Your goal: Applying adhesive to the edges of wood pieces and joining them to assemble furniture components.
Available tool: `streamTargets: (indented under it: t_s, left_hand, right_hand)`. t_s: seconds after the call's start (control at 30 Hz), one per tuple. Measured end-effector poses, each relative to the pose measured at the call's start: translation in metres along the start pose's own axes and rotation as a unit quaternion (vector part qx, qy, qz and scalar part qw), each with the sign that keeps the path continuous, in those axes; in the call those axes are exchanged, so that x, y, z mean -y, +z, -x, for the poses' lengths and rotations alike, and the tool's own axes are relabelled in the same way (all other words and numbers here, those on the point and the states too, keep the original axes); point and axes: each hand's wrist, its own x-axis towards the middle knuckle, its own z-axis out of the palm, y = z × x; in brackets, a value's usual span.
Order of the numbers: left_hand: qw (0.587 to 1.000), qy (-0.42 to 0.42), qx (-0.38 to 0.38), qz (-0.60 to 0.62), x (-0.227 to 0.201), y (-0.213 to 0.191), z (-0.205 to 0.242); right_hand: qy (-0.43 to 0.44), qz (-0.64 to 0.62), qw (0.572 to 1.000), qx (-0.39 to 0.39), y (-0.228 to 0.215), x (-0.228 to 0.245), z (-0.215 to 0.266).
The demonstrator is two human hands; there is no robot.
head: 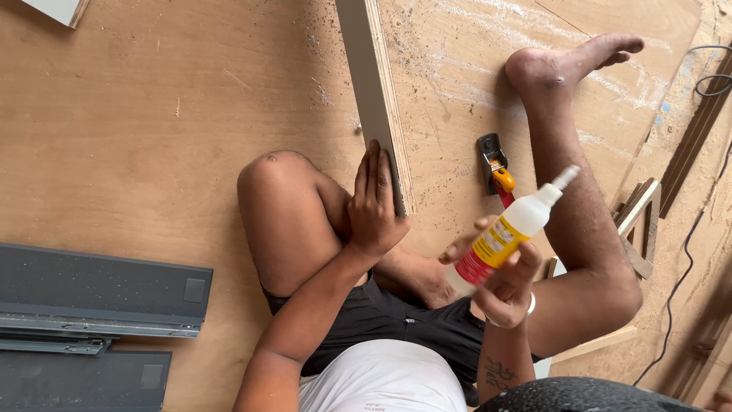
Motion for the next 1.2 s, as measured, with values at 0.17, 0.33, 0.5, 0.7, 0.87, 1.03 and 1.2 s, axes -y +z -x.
streamTargets:
  t_s: [0.17,0.33,0.5,0.7,0.87,1.03,1.2]
  left_hand:
    - [1.0,0.0,-0.007,-0.019,0.008,0.011,0.008]
    - [1.0,-0.002,0.028,0.008,-0.003,0.0,-0.001]
    - [0.999,-0.005,0.011,-0.036,0.0,-0.001,-0.001]
    - [1.0,-0.007,0.006,-0.027,-0.007,-0.002,-0.004]
    - [0.999,0.008,-0.036,-0.02,0.002,-0.011,0.001]
    - [0.997,-0.008,-0.073,0.013,0.013,-0.009,0.015]
    - [0.998,0.005,-0.054,-0.014,-0.005,-0.021,-0.004]
  right_hand:
    - [0.003,0.067,0.997,-0.045,-0.009,-0.023,0.003]
    - [0.082,0.421,0.878,-0.211,-0.054,-0.087,0.027]
    - [0.048,0.318,0.884,-0.339,-0.073,-0.14,0.028]
    - [0.08,0.363,0.873,-0.316,-0.081,-0.134,0.028]
    - [0.208,0.506,0.763,-0.344,-0.089,-0.154,0.051]
    - [0.333,0.404,0.804,-0.282,-0.07,-0.177,0.066]
    - [0.234,0.523,0.802,-0.17,-0.026,-0.181,-0.016]
